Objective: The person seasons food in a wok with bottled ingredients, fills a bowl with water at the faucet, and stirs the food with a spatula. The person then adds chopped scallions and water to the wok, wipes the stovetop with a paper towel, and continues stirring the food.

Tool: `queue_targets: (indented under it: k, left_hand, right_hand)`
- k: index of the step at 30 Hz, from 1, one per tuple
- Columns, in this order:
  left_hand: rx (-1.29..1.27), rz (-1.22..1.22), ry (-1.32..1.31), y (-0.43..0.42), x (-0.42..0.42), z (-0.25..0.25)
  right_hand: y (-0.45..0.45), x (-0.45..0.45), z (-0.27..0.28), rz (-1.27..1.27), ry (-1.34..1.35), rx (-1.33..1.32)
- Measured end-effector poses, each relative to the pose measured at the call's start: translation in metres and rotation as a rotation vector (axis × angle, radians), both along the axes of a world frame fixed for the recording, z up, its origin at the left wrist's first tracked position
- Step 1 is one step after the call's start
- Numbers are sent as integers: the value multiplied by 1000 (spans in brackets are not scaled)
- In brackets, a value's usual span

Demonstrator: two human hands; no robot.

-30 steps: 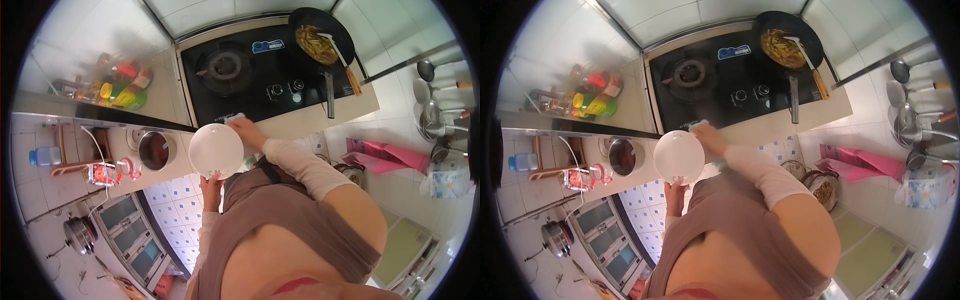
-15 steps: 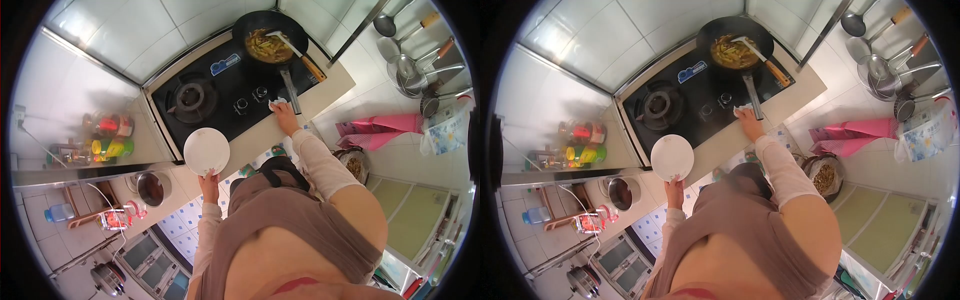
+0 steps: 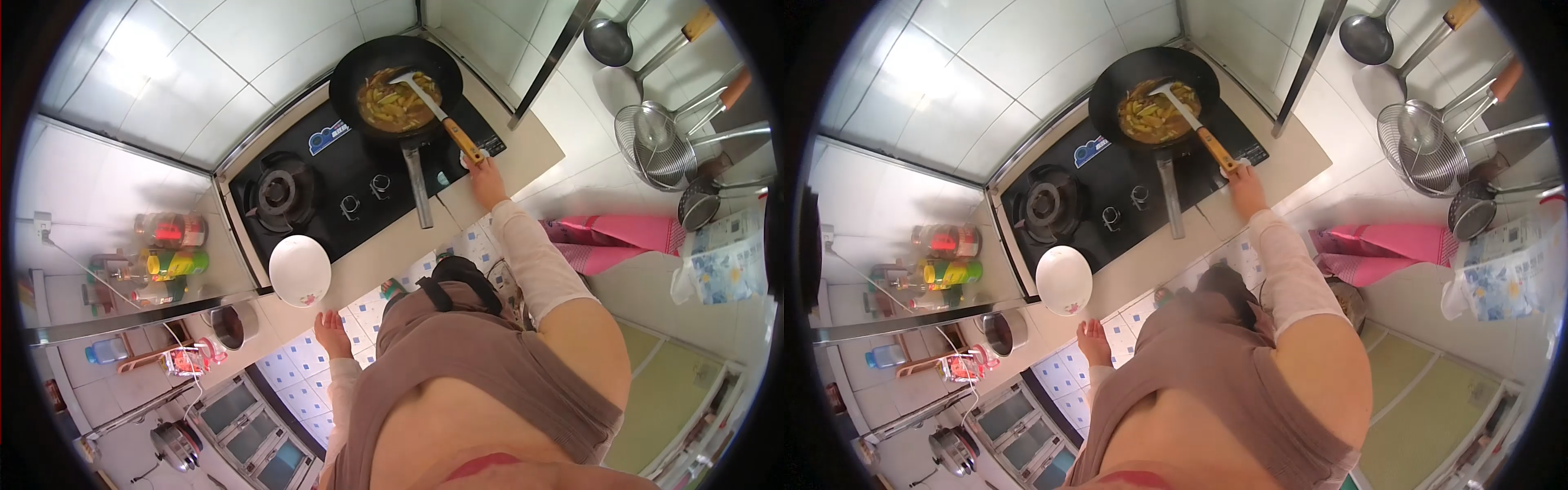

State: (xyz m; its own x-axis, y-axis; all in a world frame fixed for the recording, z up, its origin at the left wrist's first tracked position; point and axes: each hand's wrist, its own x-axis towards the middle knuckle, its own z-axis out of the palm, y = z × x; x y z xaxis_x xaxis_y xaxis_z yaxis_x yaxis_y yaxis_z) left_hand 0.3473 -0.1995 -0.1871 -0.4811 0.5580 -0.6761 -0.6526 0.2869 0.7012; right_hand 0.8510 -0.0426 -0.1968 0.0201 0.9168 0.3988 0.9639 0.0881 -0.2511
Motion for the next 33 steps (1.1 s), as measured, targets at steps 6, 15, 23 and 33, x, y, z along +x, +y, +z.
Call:
queue_targets:
  k: [6, 15, 23, 33]
  left_hand:
    - [-18, 4, 20, -39, 74, 6]
    - [51, -690, 114, -17, 196, 53]
    - [236, -1117, 433, 25, 254, 72]
    - [308, -811, 1137, -68, 184, 115]
  right_hand:
    - [18, 50, -7, 6, 194, 14]
    - [-10, 44, 20, 79, 2509, -475]
    - [-92, -55, -38, 247, 2207, -1067]
    - [-136, -184, 55, 459, 1331, -1335]
